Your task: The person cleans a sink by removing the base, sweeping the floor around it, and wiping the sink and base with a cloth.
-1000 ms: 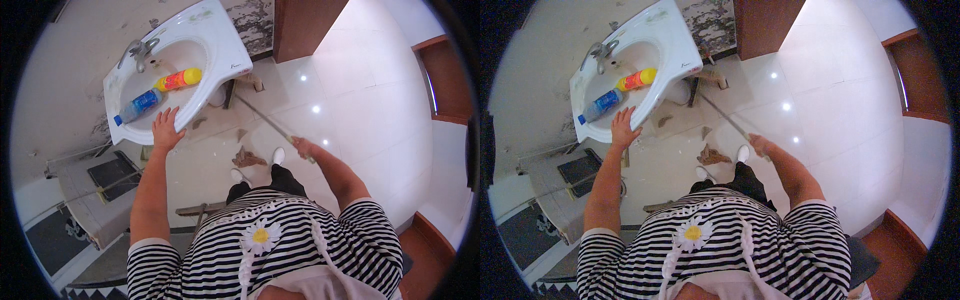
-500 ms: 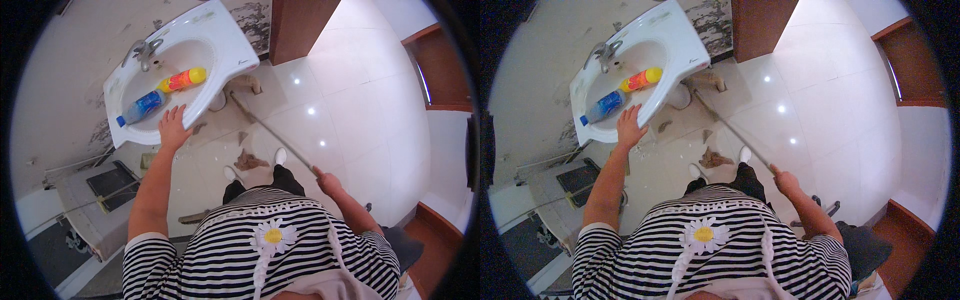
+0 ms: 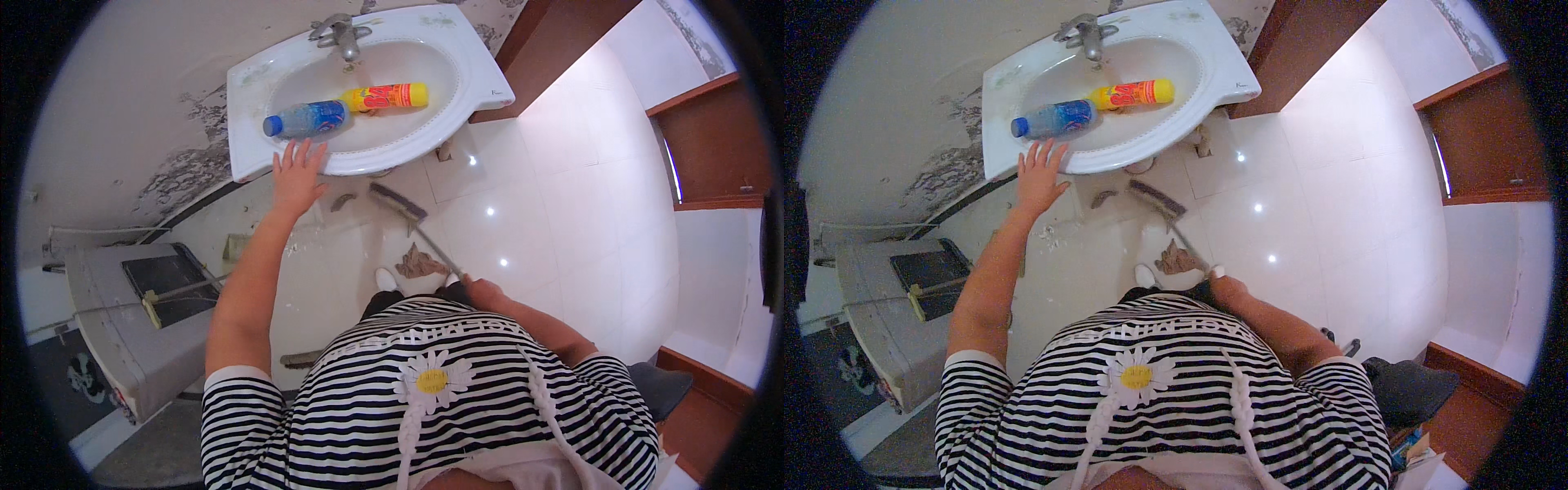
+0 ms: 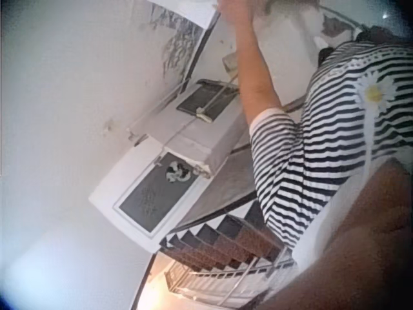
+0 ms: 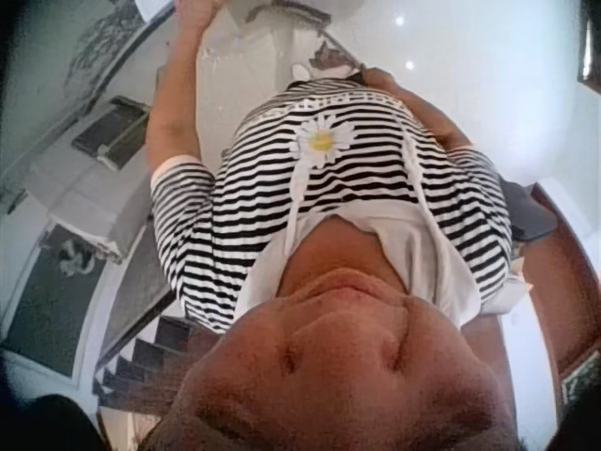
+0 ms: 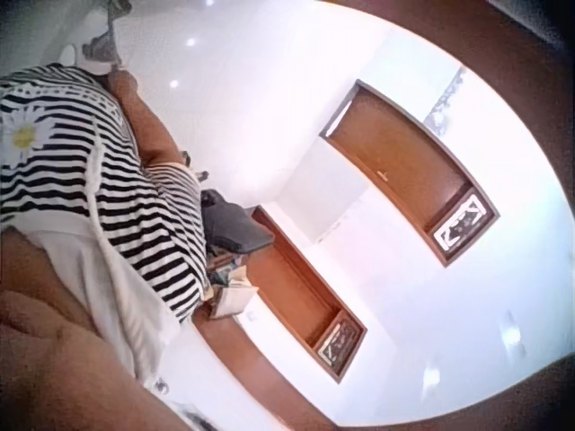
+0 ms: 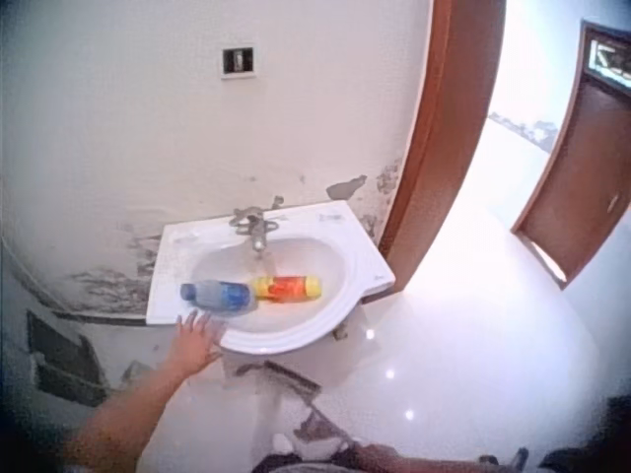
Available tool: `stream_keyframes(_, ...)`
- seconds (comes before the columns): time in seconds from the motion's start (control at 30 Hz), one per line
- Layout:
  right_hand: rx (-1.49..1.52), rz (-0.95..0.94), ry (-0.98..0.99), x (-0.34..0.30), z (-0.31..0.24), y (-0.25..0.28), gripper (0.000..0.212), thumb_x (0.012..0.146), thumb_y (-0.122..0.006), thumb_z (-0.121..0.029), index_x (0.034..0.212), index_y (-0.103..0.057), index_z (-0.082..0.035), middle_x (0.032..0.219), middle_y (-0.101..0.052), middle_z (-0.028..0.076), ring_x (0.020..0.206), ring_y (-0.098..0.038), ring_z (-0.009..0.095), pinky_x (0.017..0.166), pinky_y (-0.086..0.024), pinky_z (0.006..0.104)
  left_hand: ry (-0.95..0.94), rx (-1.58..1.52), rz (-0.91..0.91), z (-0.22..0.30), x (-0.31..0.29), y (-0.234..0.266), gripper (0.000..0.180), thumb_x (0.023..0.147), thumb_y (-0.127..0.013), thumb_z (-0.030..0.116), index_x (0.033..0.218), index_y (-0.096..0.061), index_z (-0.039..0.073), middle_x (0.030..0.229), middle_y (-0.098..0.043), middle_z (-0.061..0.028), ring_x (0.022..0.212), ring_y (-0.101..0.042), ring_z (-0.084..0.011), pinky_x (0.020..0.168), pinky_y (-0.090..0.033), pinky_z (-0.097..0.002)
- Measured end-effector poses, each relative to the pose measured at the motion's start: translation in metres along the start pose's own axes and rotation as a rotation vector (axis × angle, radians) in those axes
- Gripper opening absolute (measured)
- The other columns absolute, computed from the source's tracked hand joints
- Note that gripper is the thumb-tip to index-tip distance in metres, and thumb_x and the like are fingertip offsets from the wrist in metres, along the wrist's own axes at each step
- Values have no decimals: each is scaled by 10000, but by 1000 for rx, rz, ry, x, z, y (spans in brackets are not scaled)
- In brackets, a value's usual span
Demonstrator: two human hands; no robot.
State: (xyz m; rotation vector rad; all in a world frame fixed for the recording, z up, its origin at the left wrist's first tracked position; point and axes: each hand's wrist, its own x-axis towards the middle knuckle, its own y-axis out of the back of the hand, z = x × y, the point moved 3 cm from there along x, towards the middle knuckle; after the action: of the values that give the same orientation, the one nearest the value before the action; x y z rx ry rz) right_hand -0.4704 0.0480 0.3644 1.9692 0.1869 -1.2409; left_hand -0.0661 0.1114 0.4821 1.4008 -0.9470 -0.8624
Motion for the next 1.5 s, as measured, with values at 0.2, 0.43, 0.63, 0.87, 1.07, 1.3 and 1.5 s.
stream_keyframes(0.2, 96, 90, -52, -28, -20, 12, 571, 716, -463, -98, 1261, -297, -144, 852, -569, 218, 786, -564, 361, 668, -461, 438, 127, 34, -37, -51, -13, -16, 657, 715, -603, 321, 1281, -274, 268, 1338, -255, -67, 1229, -214, -318, 968, -173, -538)
stream_keyframes(0.43, 87, 190, -70, -27, -26, 7, 621, 697, -455, -65, 1282, -249, -106, 808, -568, 226, 755, -561, 360, 658, -456, 433, 138, -4, -12, -53, -21, -26, 669, 758, -566, 289, 1310, -190, 269, 1364, -183, -99, 1217, -200, -384, 937, -173, -590)
stream_keyframes(0.63, 276, 203, 105, 42, -116, 7, 590, 671, -424, -31, 1249, -311, -66, 793, -561, 263, 694, -567, 376, 622, -472, 414, 56, -56, -17, -61, -15, -24, 695, 740, -588, 268, 1311, -192, 268, 1360, -196, -94, 1232, -189, -351, 942, -156, -593)
stream_keyframes(0.87, 270, 290, -75, 53, -217, 1, 582, 674, -459, -52, 1241, -330, -81, 839, -559, 262, 808, -547, 394, 724, -441, 429, 88, -325, 188, -161, -42, -8, 719, 708, -619, 253, 1305, -219, 231, 1324, -254, -100, 1214, -220, -333, 953, -155, -567)
stream_keyframes(1.07, 355, 174, -48, 107, -299, 50, 593, 696, -472, -48, 1262, -299, -60, 691, -574, 186, 523, -565, 272, 485, -476, 371, 485, -667, 165, -275, -124, -84, 720, 698, -611, 228, 1302, -227, 154, 1315, -255, -138, 1209, -207, -351, 946, -165, -538)
stream_keyframes(1.3, 523, 171, -245, 75, -360, 92, 602, 686, -462, -29, 1264, -292, -42, 599, -533, 117, 402, -500, 180, 357, -425, 307, 793, -764, 54, -350, -241, -181, 722, 682, -628, 210, 1286, -248, 95, 1276, -309, -187, 1189, -265, -335, 966, -198, -463)
stream_keyframes(1.5, 314, 83, -103, 183, -407, 101, 396, 720, -523, -144, 1082, -426, -18, 813, -573, 225, 703, -572, 355, 614, -475, 407, 925, -840, 46, -373, -280, -217, 681, 694, -624, 194, 1237, -276, -24, 1209, -369, -226, 1141, -325, -346, 963, -249, -383)
